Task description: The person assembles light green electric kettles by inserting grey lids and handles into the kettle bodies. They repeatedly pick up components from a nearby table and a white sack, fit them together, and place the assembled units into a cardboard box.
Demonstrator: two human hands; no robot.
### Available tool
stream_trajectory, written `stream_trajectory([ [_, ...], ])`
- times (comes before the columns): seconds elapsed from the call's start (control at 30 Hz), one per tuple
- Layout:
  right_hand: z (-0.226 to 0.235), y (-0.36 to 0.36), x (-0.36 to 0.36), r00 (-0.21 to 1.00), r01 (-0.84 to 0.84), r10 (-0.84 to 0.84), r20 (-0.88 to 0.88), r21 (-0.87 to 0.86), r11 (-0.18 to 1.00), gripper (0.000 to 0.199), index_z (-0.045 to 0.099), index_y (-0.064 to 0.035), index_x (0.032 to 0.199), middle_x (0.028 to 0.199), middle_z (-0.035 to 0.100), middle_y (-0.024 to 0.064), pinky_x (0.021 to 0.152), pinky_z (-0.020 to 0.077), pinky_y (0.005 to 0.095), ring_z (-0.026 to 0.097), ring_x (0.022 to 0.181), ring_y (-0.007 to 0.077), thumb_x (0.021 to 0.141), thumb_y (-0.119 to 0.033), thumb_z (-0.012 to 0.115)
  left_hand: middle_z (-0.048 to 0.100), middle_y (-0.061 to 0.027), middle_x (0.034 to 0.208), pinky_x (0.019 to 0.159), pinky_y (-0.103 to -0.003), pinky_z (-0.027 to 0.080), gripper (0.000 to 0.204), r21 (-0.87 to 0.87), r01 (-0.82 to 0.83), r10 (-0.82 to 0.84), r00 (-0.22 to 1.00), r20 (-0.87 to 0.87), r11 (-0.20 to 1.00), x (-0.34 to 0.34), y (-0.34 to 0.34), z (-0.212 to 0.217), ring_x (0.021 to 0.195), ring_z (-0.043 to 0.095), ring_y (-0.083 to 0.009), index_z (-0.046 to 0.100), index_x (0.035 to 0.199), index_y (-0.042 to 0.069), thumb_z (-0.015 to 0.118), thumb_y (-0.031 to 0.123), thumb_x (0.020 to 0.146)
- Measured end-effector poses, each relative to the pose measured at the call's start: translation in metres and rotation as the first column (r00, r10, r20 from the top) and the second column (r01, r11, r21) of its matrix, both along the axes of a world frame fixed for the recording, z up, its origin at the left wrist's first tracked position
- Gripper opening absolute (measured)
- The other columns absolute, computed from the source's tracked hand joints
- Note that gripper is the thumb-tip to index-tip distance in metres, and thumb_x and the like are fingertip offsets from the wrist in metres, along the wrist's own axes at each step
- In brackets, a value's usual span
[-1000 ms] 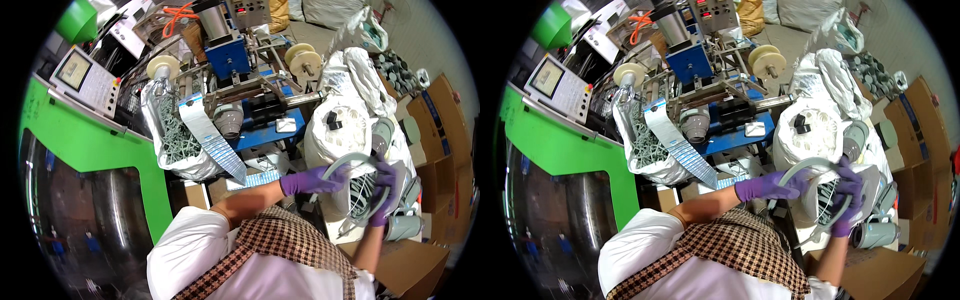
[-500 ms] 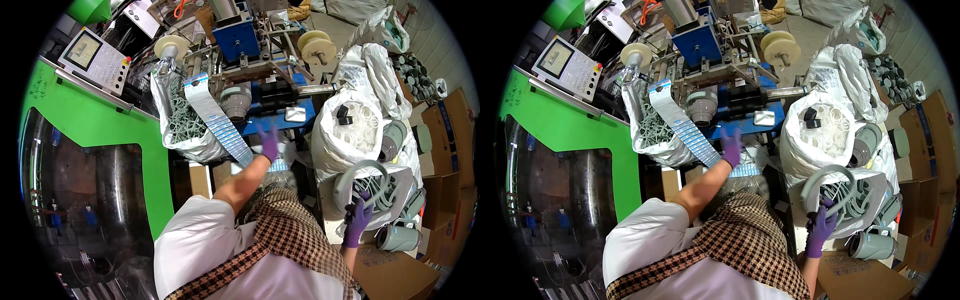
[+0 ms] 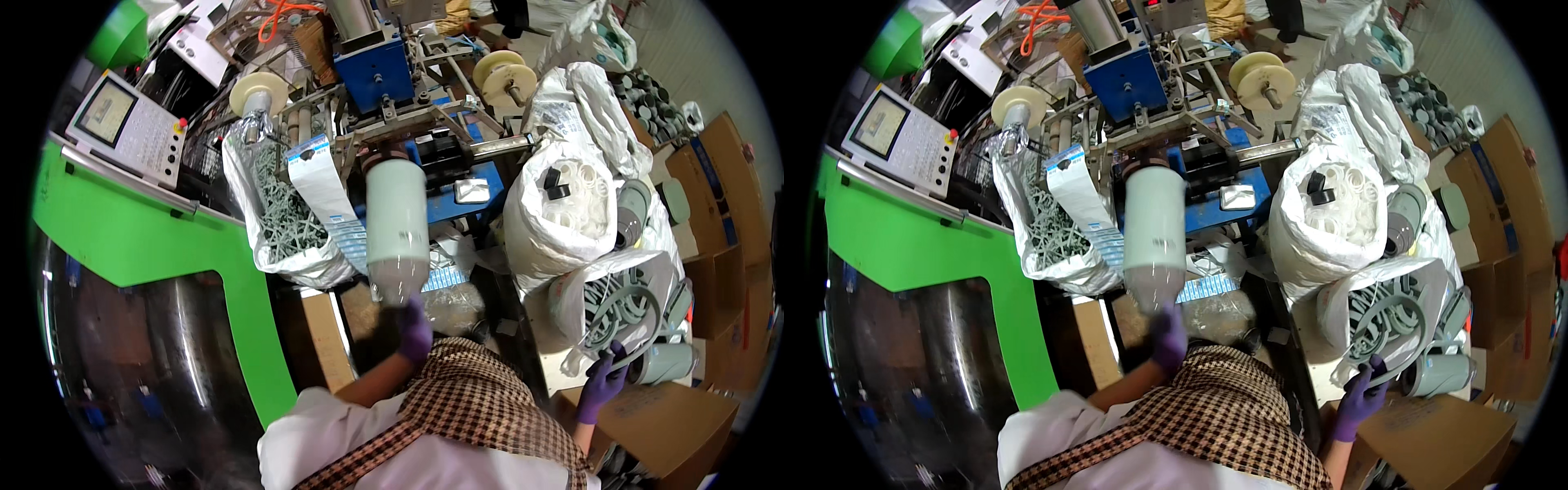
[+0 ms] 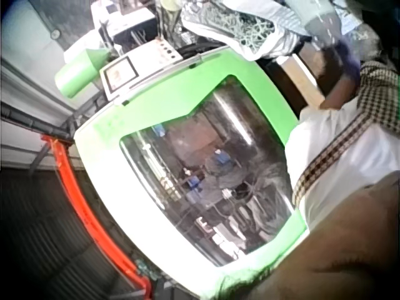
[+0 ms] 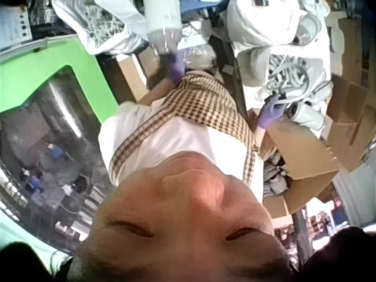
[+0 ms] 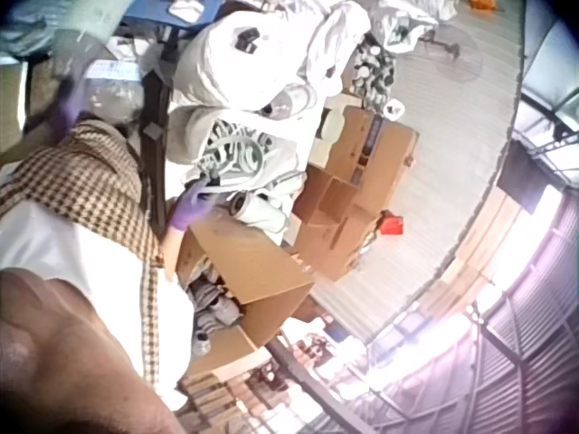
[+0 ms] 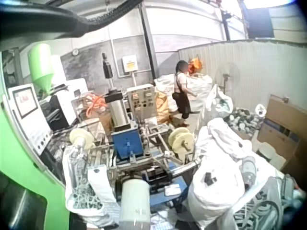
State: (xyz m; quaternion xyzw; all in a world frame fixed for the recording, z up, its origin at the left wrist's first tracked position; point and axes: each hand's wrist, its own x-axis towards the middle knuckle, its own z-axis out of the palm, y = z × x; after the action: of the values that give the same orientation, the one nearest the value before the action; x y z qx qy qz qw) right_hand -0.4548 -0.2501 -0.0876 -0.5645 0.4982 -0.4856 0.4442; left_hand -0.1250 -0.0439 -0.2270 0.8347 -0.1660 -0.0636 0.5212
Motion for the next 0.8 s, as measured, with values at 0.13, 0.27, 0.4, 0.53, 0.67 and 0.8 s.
stream_trajectory([
  [0.13, 0.023, 0.006, 0.025, 0.991, 0.100, -0.101, 0.087, 0.019, 0.995, 0.023, 0.061, 0.0018, 0.118, 0.089, 0.063, 0.0031, 0.063, 0.0434, 0.0207, 0.050, 0.065, 0.0070, 0.097, -0.005, 0.057, 0.059, -0.0222, 0.106, 0.079, -0.045, 0.049, 0.021, 0.317, 0.097, -0.241, 0.858, 0.454, 0.943, 0.037, 0.083, 0.102, 0.092, 0.059, -0.0411, 0.057, 0.113, -0.004, 0.055, 0.005, 0.094],
  [0.27, 0.080, -0.018, 0.105, 0.814, 0.047, -0.496, -0.303, -0.816, 0.576, 0.026, 0.055, -0.0007, 0.125, 0.100, 0.064, 0.0051, 0.078, 0.0509, 0.0238, 0.061, 0.085, 0.0109, 0.100, -0.010, 0.052, 0.052, -0.0207, 0.138, 0.103, -0.039, 0.042, 0.047, -0.261, 0.341, -0.319, 0.940, 0.122, 0.903, 0.125, 0.061, 0.193, 0.121, 0.054, -0.0310, 0.052, 0.136, -0.002, 0.056, 0.013, 0.091],
  [0.4, 0.129, 0.006, 0.167, 0.912, -0.157, 0.258, 0.319, -0.310, 0.938, 0.022, 0.056, -0.0058, 0.120, 0.117, 0.059, 0.0081, 0.088, 0.0521, 0.0316, 0.058, 0.105, 0.0153, 0.101, -0.014, 0.051, 0.059, -0.0207, 0.131, 0.105, -0.039, 0.043, 0.043, -0.023, 0.771, -0.685, 0.579, 0.442, 0.636, 0.233, 0.001, 0.285, 0.121, 0.057, -0.0346, 0.052, 0.135, -0.002, 0.057, 0.013, 0.095],
  [0.53, 0.169, 0.059, 0.241, 0.396, -0.500, 0.392, 0.830, -0.163, 0.850, 0.020, 0.059, -0.0100, 0.108, 0.109, 0.059, 0.0064, 0.065, 0.0527, 0.0262, 0.062, 0.086, 0.0178, 0.101, -0.026, 0.048, 0.056, -0.0206, 0.135, 0.108, -0.041, 0.040, 0.038, -0.216, 0.877, -0.786, 0.481, 0.387, 0.430, 0.270, -0.047, 0.252, 0.126, 0.053, -0.0352, 0.054, 0.131, 0.002, 0.058, 0.009, 0.094],
  [0.67, 0.162, 0.101, 0.225, 0.627, -0.431, 0.164, 0.762, 0.164, 0.887, 0.021, 0.060, -0.0099, 0.100, 0.088, 0.056, 0.0031, 0.049, 0.0427, 0.0236, 0.060, 0.069, 0.0151, 0.099, -0.027, 0.048, 0.055, -0.0181, 0.136, 0.111, -0.037, 0.038, 0.035, -0.212, 0.955, -0.921, 0.263, 0.288, 0.207, 0.183, -0.078, 0.224, 0.130, 0.050, -0.0316, 0.056, 0.129, 0.003, 0.059, 0.011, 0.095],
  [0.8, 0.162, 0.124, 0.204, 0.760, -0.237, 0.030, 0.649, 0.234, 0.943, 0.021, 0.061, -0.0079, 0.095, 0.072, 0.053, 0.0018, 0.045, 0.0371, 0.0238, 0.055, 0.061, 0.0120, 0.099, -0.022, 0.047, 0.061, -0.0100, 0.122, 0.101, -0.033, 0.045, 0.033, -0.440, 0.891, -0.994, 0.107, -0.037, 0.112, 0.149, -0.106, 0.221, 0.113, 0.057, -0.0212, 0.059, 0.126, 0.003, 0.059, 0.020, 0.098],
])
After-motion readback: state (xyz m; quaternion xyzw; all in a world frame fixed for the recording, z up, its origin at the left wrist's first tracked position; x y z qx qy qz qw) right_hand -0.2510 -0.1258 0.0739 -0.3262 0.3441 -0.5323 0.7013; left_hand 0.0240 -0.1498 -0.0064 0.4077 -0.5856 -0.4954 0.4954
